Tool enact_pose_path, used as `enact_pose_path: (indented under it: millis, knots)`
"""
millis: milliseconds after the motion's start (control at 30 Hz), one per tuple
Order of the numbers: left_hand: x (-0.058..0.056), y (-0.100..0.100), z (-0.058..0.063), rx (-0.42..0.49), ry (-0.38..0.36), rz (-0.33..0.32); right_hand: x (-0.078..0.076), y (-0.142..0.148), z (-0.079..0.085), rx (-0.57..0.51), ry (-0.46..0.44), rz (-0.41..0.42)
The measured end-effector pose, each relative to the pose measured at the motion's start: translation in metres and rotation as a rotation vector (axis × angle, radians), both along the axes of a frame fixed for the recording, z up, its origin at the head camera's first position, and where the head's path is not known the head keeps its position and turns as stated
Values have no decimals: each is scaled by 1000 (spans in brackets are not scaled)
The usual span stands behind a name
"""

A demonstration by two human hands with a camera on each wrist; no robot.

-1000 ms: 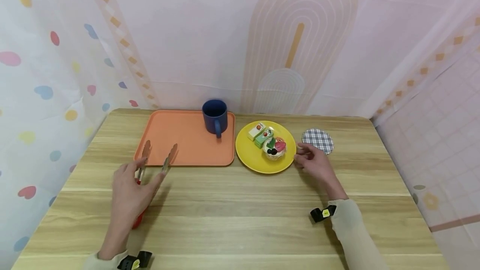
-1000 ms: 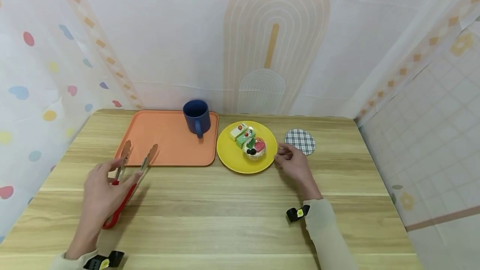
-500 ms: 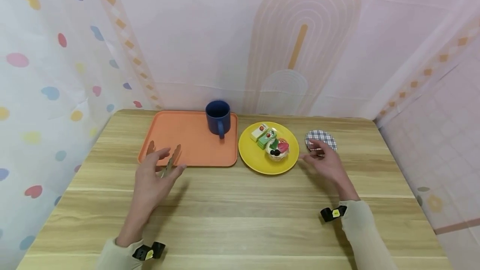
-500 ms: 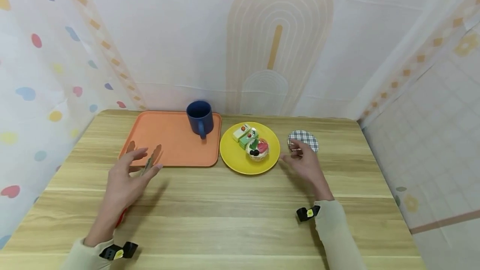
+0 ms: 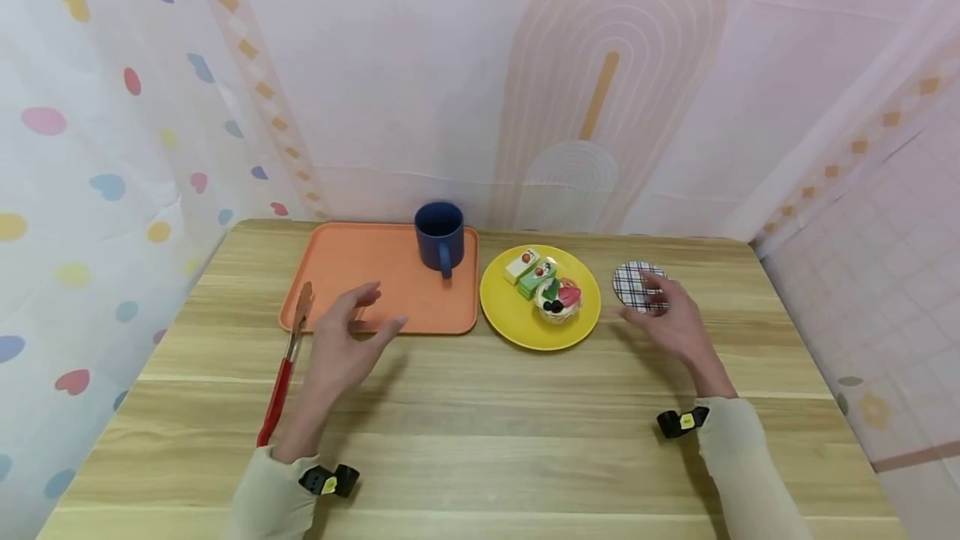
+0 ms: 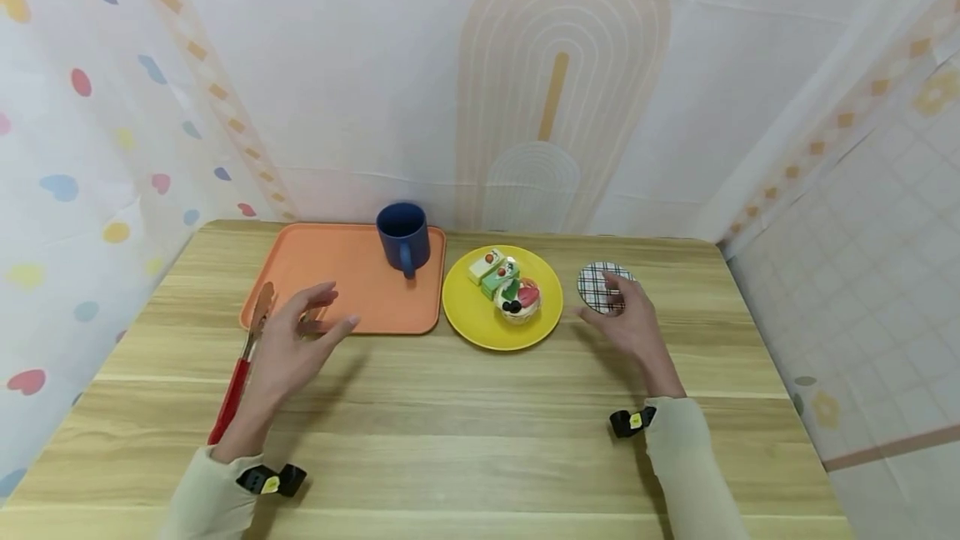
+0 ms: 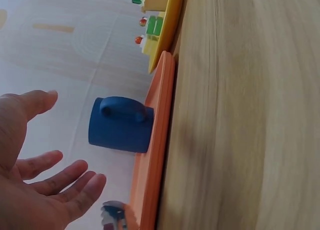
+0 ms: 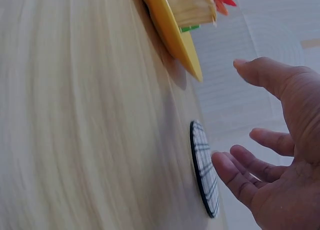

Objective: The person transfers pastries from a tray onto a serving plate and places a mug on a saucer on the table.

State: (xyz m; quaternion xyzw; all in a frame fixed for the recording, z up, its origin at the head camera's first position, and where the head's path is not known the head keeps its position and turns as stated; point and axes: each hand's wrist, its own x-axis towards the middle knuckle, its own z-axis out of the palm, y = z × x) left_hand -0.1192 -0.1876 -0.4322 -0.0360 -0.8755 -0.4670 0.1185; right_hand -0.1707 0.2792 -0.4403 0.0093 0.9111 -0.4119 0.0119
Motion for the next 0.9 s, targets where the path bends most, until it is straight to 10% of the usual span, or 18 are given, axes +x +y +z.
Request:
enact_pose_path:
  millis: [900]
  knots:
    - [-45,25,-19,171,-32,-135,-15,32,1,138,-13,15]
